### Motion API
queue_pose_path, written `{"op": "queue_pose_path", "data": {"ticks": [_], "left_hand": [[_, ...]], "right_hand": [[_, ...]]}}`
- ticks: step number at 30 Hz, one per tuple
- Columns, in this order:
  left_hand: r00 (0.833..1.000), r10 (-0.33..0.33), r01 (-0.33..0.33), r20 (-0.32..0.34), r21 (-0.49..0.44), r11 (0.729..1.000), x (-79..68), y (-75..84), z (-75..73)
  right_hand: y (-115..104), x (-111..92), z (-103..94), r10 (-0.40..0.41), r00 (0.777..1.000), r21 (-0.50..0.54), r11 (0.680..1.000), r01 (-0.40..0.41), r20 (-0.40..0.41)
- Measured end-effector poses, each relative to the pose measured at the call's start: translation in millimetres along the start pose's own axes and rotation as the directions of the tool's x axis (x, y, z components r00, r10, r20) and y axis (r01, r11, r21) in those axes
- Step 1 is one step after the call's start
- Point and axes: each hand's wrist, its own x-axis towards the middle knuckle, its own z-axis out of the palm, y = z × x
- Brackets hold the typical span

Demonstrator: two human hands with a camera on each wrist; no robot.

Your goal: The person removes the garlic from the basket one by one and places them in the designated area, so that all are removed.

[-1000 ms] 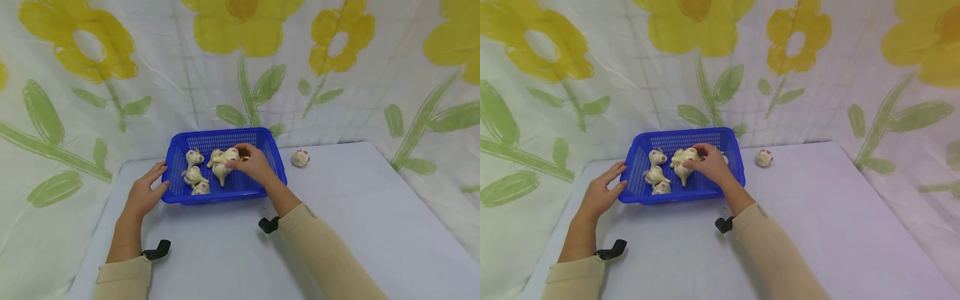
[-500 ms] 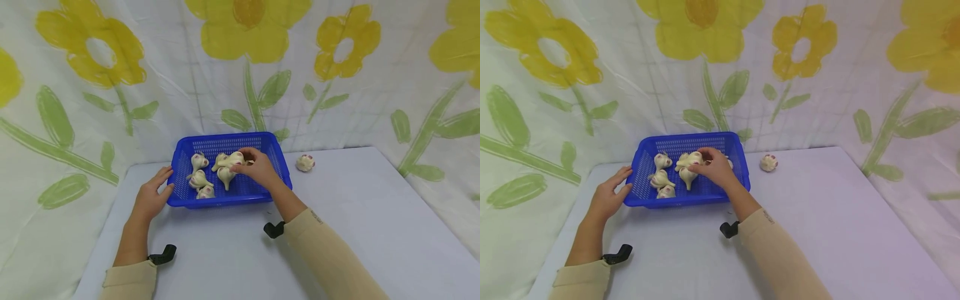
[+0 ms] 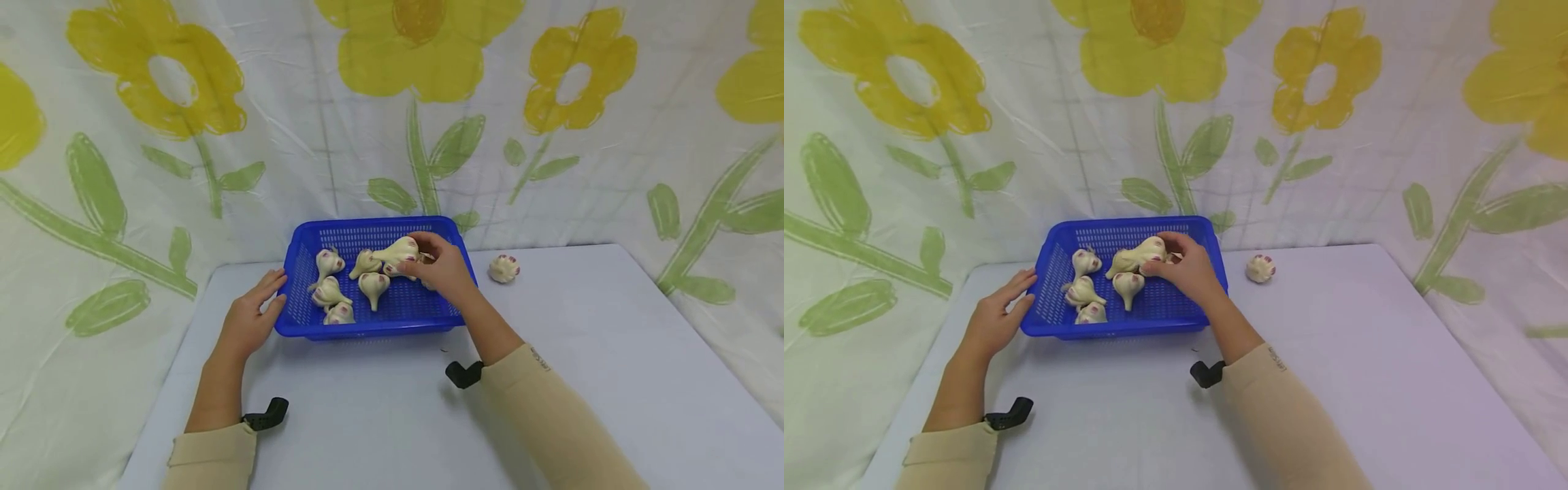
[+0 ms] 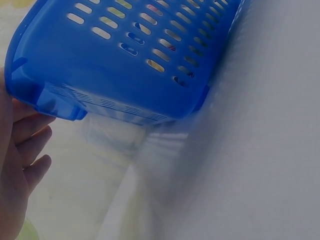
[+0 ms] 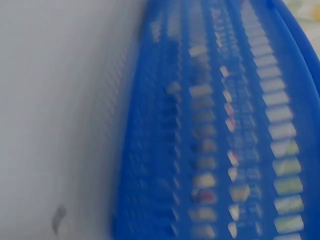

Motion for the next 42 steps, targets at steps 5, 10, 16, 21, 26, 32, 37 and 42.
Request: {"op": "queue_pose_path", "data": {"ticks": [5, 10, 16, 21, 26, 32, 37, 42], "left_hand": [[1.000, -0.002, 0.002, -0.002, -0.001, 1.000, -0.2, 0.1, 0.2], [1.000, -0.009, 0.009, 0.002, -0.009, 1.000, -0.4, 0.2, 0.6], [1.000, -0.012, 0.012, 0.014, -0.018, 1.000, 0.6, 1.8, 2.6], [0.999, -0.031, 0.031, 0.024, 0.004, 1.000, 1.5, 3.1, 1.2], [0.999, -0.039, 0.038, 0.036, 0.008, 0.999, 0.7, 3.2, 0.4], [0.998, -0.044, 0.044, 0.042, 0.008, 0.999, -0.2, 3.3, 0.7], [0.998, -0.052, 0.051, 0.046, 0.010, 0.999, 0.1, 5.3, 0.1], [0.997, -0.051, 0.051, 0.053, 0.014, 0.999, -1.4, 4.0, 0.3]], "right_hand": [[-5, 1, -32.4, 0.001, 0.998, 0.005, 1.000, -0.001, -0.062], [-3, 1, -68.3, 0.008, 0.985, 0.027, 1.000, -0.004, -0.175], [13, -4, -109.6, 0.058, 0.947, 0.020, 0.998, -0.054, -0.316], [36, -6, -134.2, 0.139, 0.896, 0.008, 0.989, -0.150, -0.422], [63, -9, -150.8, 0.242, 0.827, 0.068, 0.968, -0.241, -0.507], [88, -15, -162.5, 0.346, 0.731, 0.216, 0.938, -0.270, -0.589], [105, -20, -168.3, 0.419, 0.649, 0.278, 0.908, -0.314, -0.635], [121, -23, -169.7, 0.498, 0.595, 0.267, 0.860, -0.436, -0.632]]}}
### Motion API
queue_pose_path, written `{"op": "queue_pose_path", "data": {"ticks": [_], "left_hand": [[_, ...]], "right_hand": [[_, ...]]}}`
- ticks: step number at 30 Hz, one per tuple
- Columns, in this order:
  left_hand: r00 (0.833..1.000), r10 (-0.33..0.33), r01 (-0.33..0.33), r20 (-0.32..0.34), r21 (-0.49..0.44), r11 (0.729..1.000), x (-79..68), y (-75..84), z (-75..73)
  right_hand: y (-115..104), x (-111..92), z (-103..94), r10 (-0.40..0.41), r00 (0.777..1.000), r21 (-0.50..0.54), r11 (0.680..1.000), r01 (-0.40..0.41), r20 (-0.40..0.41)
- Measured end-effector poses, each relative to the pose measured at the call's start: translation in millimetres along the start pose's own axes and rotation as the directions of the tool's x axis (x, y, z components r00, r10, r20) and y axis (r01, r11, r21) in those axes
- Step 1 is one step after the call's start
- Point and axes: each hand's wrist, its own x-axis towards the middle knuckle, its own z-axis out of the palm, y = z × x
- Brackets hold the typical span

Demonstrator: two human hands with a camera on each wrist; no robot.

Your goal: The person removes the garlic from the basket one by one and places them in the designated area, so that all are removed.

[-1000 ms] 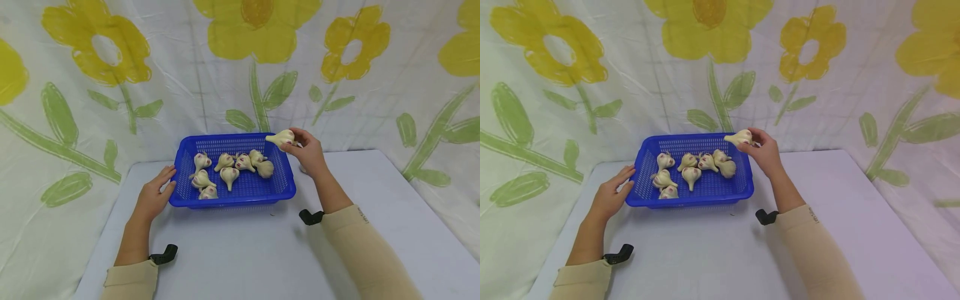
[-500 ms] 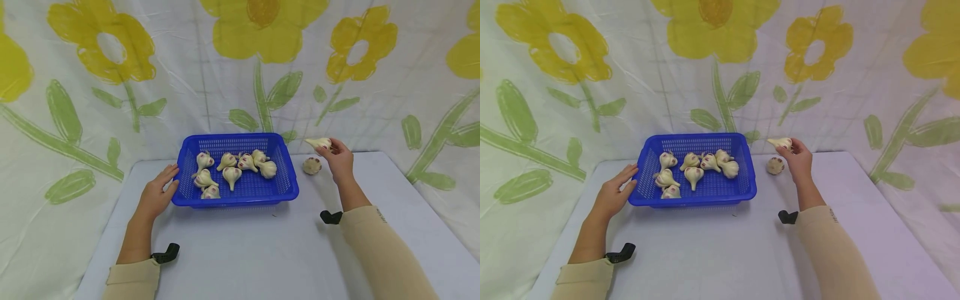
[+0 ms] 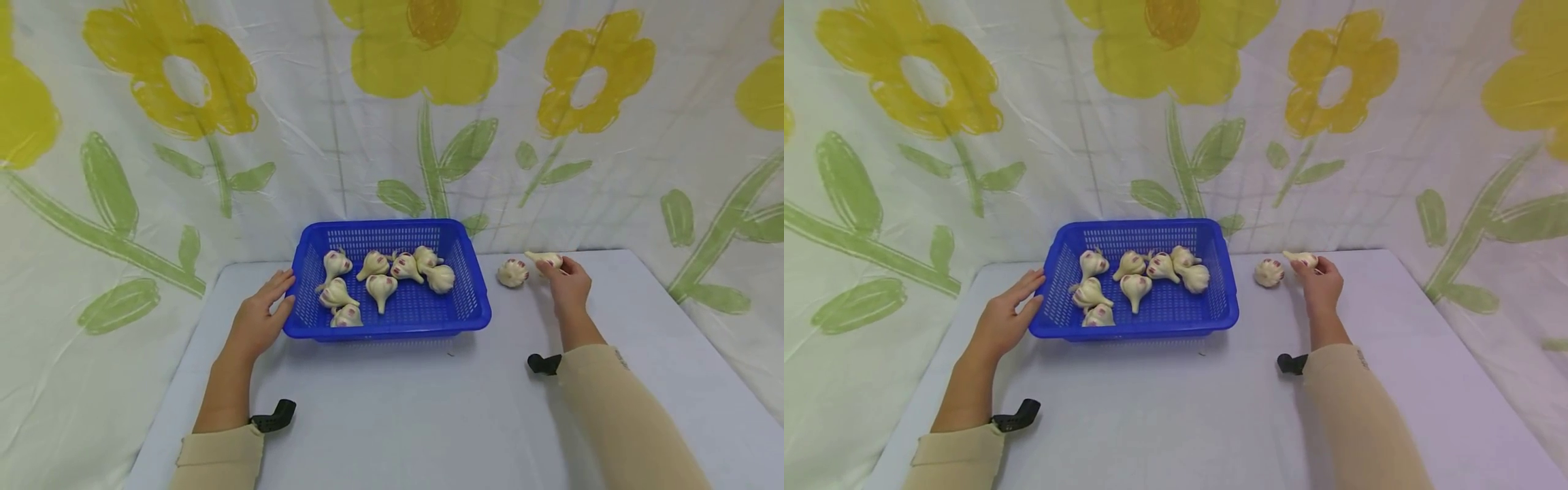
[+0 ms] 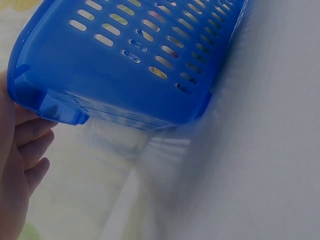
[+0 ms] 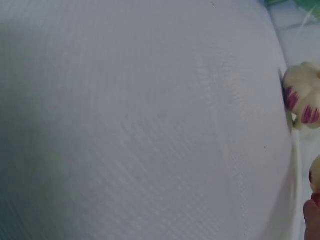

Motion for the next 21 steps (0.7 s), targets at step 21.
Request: {"op": "queue_pose_path", "data": {"ticks": [21], "left_hand": [[1.000, 0.020, -0.020, -0.013, -0.008, 1.000, 0.2, -1.8, 0.5]], "right_hand": [[19, 1, 4.3, 0.003, 1.000, -0.142, 0.990, 0.000, 0.017]]}}
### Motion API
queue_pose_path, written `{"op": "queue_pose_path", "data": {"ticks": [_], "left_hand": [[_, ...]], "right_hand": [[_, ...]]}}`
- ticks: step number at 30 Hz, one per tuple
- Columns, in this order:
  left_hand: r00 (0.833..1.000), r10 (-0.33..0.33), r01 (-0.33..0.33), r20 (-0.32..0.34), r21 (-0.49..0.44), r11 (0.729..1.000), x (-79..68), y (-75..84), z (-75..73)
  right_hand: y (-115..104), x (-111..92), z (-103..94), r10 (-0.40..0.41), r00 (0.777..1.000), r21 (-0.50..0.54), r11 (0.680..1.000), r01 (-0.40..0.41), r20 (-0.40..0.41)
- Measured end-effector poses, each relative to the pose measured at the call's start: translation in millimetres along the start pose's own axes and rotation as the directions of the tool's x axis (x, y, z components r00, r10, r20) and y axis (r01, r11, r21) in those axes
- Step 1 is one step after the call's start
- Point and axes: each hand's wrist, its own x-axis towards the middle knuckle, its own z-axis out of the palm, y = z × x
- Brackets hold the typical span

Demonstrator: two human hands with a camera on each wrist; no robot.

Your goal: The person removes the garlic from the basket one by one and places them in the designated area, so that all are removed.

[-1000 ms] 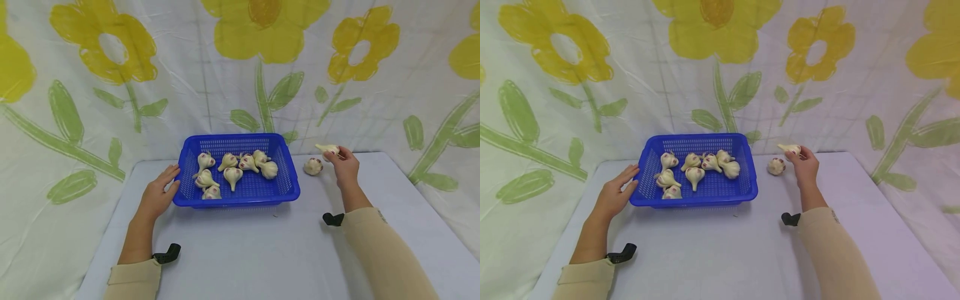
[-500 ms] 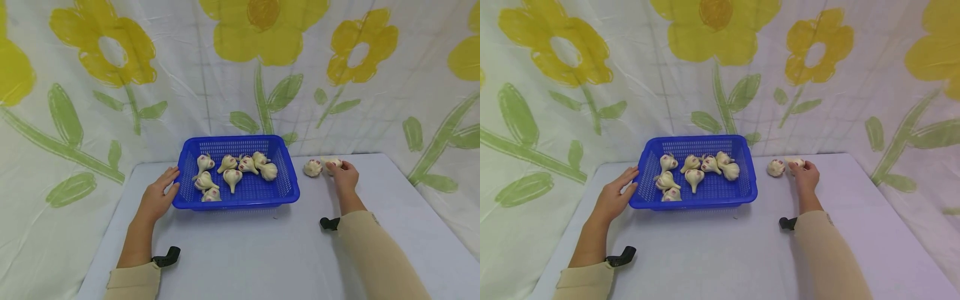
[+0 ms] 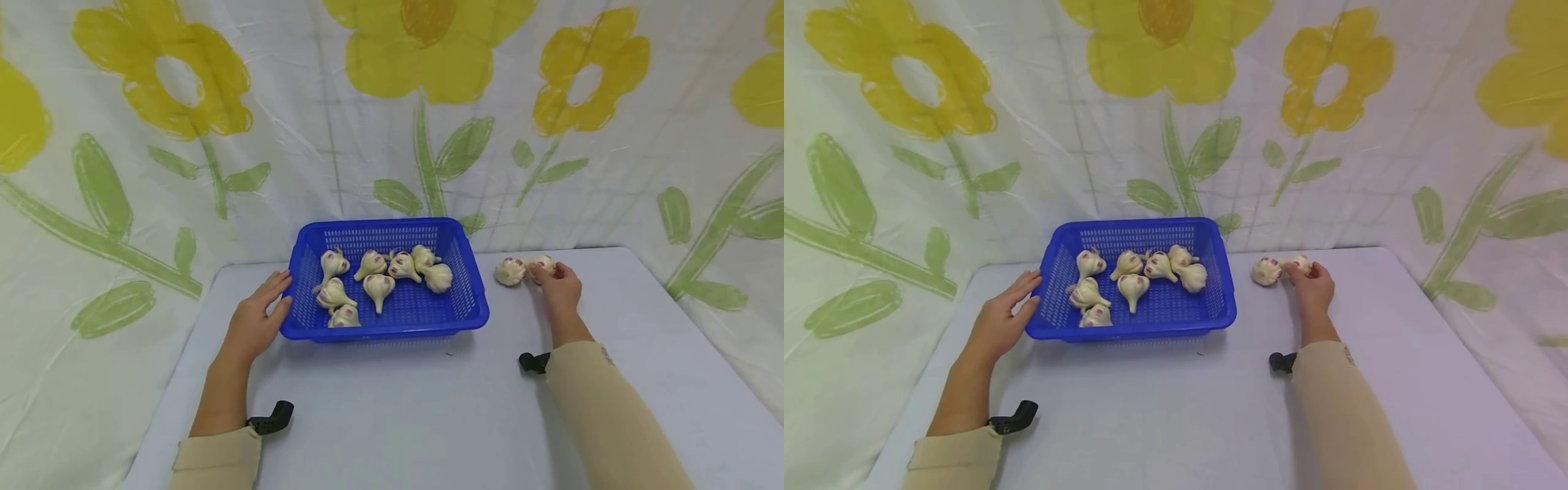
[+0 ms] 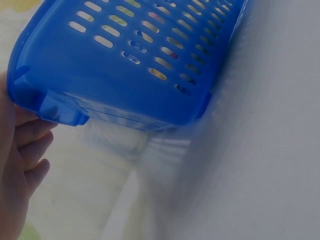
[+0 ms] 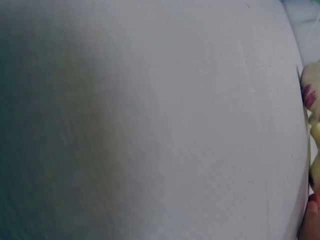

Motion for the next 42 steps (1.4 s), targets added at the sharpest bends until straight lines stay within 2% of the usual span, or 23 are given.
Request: {"op": "queue_pose_path", "data": {"ticks": [6, 18, 33, 42], "left_hand": [[1.000, -0.008, 0.008, -0.001, 0.004, 1.000, -1.8, -0.1, -1.1], [1.000, 0.003, -0.003, -0.002, 0.013, 1.000, 1.2, 0.9, -0.2], [1.000, -0.002, 0.002, 0.012, 0.031, 1.000, 4.8, 4.4, -2.6], [1.000, 0.008, -0.008, 0.001, 0.029, 1.000, 2.7, 2.4, -0.9]], "right_hand": [[0.2, -2.6, 0.3, 0.005, 0.999, -0.036, 0.999, -0.004, 0.036], [-2.5, -6.5, -3.8, 0.012, 0.997, -0.044, 0.999, -0.009, 0.072], [-1.3, -5.1, -3.8, -0.002, 0.997, -0.011, 1.000, 0.003, 0.080], [-3.6, -6.6, -4.0, 0.028, 0.995, 0.000, 1.000, -0.028, 0.101]]}}
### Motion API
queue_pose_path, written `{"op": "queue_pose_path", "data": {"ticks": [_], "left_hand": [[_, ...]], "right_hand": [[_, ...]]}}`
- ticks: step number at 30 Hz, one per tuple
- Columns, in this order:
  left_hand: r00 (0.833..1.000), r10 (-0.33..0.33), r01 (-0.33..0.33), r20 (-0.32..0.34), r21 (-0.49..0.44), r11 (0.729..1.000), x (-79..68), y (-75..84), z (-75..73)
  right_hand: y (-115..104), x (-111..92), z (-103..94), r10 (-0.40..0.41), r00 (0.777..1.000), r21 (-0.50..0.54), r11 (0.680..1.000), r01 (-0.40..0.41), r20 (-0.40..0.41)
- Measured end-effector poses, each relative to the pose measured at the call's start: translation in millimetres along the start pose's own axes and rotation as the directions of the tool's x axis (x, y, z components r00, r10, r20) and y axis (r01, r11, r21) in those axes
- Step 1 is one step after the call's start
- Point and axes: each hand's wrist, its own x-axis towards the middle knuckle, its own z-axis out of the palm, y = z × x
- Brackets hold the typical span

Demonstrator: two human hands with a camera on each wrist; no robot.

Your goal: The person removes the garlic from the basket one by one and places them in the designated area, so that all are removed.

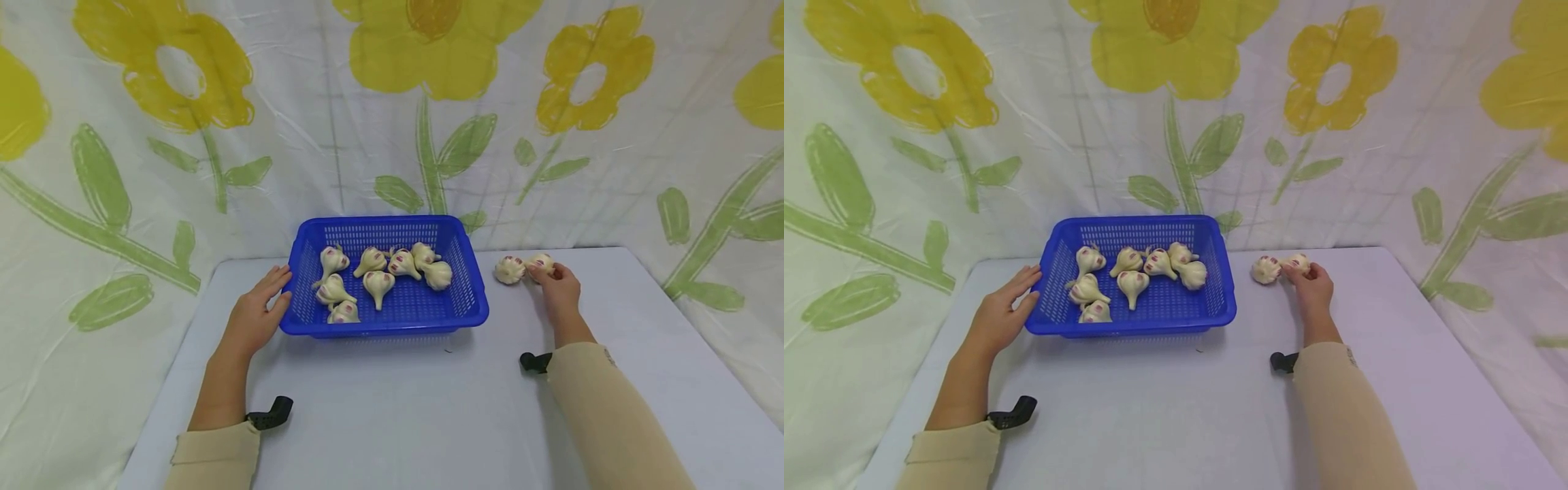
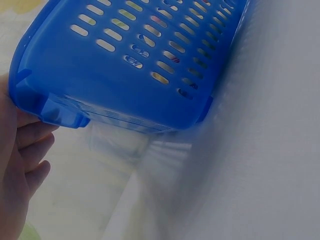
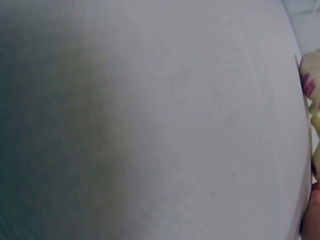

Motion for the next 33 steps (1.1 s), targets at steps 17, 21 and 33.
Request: {"op": "queue_pose_path", "data": {"ticks": [17, 21, 33], "left_hand": [[0.999, -0.031, 0.031, 0.022, 0.005, 0.999, 1.2, 1.4, -0.3], [0.999, -0.028, 0.028, 0.016, 0.002, 1.000, 0.6, 1.2, -0.2], [0.999, -0.031, 0.031, 0.014, 0.001, 1.000, -0.6, 1.7, -0.2]], "right_hand": [[-2, -1, -0.4, -0.002, 1.000, 0.013, 1.000, 0.003, -0.023], [-2, 0, -0.2, 0.000, 1.000, 0.026, 1.000, 0.001, -0.024], [-6, -1, -11.6, -0.016, 0.997, -0.041, 0.999, 0.019, 0.075]]}}
